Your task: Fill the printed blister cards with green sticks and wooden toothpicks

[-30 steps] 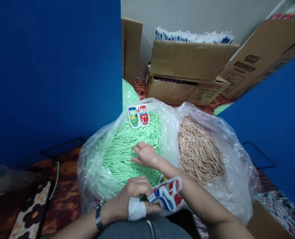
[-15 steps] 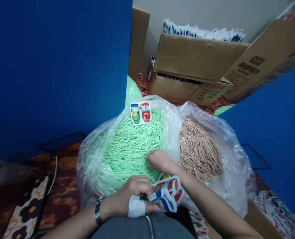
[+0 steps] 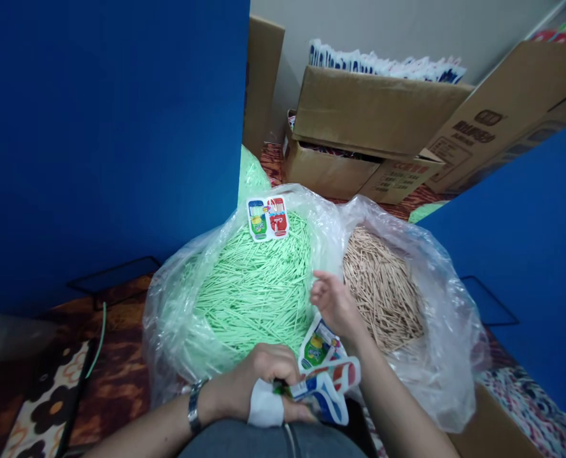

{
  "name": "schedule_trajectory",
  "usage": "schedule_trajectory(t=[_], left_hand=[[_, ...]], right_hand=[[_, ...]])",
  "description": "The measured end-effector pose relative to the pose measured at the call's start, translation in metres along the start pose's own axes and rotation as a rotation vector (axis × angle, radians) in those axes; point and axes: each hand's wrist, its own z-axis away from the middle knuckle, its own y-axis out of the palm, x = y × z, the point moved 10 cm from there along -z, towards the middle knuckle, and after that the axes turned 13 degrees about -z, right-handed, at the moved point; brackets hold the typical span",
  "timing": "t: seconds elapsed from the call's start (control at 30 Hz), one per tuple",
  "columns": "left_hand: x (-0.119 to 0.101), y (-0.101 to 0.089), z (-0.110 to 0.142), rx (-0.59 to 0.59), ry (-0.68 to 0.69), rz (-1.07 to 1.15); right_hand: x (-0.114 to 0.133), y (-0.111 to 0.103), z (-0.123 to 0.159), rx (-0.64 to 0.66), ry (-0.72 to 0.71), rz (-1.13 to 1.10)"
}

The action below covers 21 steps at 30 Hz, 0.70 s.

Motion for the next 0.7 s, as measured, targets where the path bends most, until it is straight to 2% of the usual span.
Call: schedule_trajectory(t=[0.07, 0.17, 0.27, 0.37, 0.47, 0.7], left_hand=[[-0.002, 0.0, -0.001, 0.003, 0.003, -0.008], [-0.004, -0.003, 0.001, -0.011, -0.009, -0.029], [0.0, -0.006, 0.006, -0.028, -0.037, -0.048], [0.004, -0.008, 0.008, -0.057, -0.044, -0.051], [0.006, -0.009, 0.008, -0.067, -0.041, -0.039], [0.004, -0.011, 0.007, -0.053, -0.038, -0.041]], right_hand=[[-0.008, 0.053, -0.006, 0.251, -0.005, 0.331], [-0.019, 0.126, -0.01, 0.575, -0.177, 0.906], [-0.035, 0.165, -0.011, 0.764, -0.265, 1.264], [-0.044, 0.183, -0.009, 0.851, -0.31, 1.38], [-0.047, 0.191, -0.006, 0.837, -0.354, 1.41], [-0.053, 0.181, -0.012, 0.771, -0.318, 1.415]])
